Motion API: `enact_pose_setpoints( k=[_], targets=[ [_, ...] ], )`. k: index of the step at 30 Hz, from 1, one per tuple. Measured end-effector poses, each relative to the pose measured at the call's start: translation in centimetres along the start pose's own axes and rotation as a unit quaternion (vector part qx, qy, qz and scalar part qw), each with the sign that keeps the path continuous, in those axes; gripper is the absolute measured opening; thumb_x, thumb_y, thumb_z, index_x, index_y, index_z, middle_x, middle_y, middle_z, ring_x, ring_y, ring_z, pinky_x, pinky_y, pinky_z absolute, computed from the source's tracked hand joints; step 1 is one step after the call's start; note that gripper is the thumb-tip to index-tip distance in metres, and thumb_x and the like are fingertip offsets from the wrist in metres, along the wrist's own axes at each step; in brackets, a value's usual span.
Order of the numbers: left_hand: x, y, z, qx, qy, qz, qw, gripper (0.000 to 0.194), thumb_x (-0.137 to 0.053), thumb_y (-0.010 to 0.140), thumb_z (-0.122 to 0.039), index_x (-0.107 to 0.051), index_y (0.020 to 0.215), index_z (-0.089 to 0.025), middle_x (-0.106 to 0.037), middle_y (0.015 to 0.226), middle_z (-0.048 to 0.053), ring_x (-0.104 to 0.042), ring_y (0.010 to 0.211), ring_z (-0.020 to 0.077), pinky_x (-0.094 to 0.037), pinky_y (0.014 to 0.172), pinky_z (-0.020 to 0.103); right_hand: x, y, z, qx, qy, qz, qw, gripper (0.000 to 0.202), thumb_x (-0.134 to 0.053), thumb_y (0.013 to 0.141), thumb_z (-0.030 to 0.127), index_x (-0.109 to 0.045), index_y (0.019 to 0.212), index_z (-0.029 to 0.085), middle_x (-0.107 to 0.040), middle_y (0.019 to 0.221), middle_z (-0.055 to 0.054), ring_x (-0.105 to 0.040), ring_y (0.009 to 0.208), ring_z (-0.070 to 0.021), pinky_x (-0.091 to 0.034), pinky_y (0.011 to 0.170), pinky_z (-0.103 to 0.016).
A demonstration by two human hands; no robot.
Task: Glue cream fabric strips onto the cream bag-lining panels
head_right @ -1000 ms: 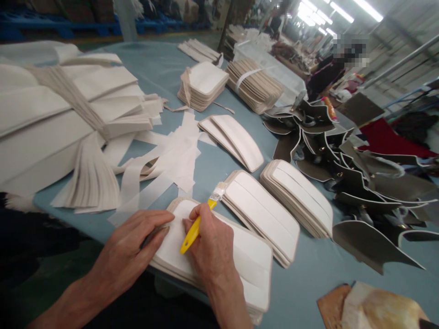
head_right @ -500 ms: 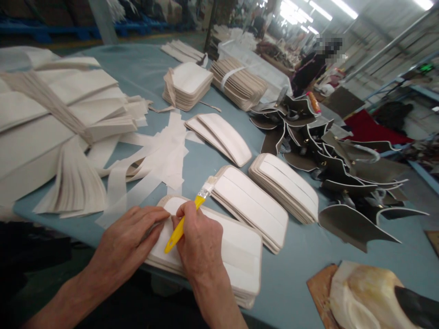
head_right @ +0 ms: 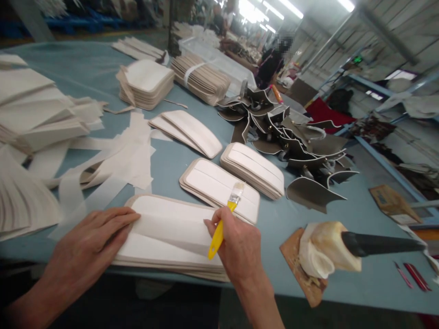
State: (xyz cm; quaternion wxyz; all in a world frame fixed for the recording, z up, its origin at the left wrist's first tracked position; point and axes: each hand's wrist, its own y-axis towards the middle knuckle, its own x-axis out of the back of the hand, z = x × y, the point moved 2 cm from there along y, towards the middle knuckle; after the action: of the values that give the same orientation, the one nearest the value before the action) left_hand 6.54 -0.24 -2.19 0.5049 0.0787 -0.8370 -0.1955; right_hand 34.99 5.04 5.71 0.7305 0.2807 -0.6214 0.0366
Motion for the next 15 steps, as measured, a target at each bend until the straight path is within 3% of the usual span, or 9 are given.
enact_pose_setpoints(
  k=[8, 15],
  targets=[
    [-0.8, -0.6, 1.4, -0.006, 0.007, 0.013, 1.000, 0.031, -0.044, 0.102, -0.041, -0.067, 0.116, -0.027, -0.073, 0.121, 0.002, -0.066, 0.106, 0.0268, -0.048, 0.100, 0.044, -1.2, -2.0, -4.9, -0.093, 0.058, 0.000, 0.994, 0.022, -0.065, 0.099, 0.040, -0.056, 0.085, 0.025, -0.065, 0.063, 0.006, -0.061, 0.052, -0.0135, -0.033, 0.055, -0.023],
    [-0.9, -0.8, 1.7, 0.005, -0.008, 0.028, 1.000, 0.027, -0.047, 0.100, -0.041, -0.064, 0.119, -0.031, -0.070, 0.125, 0.003, -0.065, 0.111, 0.0295, -0.046, 0.107, 0.050, -4.3, -4.1, -6.3, -0.135, 0.115, -0.036, 0.983, 0.022, -0.066, 0.098, 0.039, -0.057, 0.085, 0.024, -0.063, 0.064, 0.006, -0.058, 0.054, -0.0127, -0.036, 0.058, -0.022]
  ],
)
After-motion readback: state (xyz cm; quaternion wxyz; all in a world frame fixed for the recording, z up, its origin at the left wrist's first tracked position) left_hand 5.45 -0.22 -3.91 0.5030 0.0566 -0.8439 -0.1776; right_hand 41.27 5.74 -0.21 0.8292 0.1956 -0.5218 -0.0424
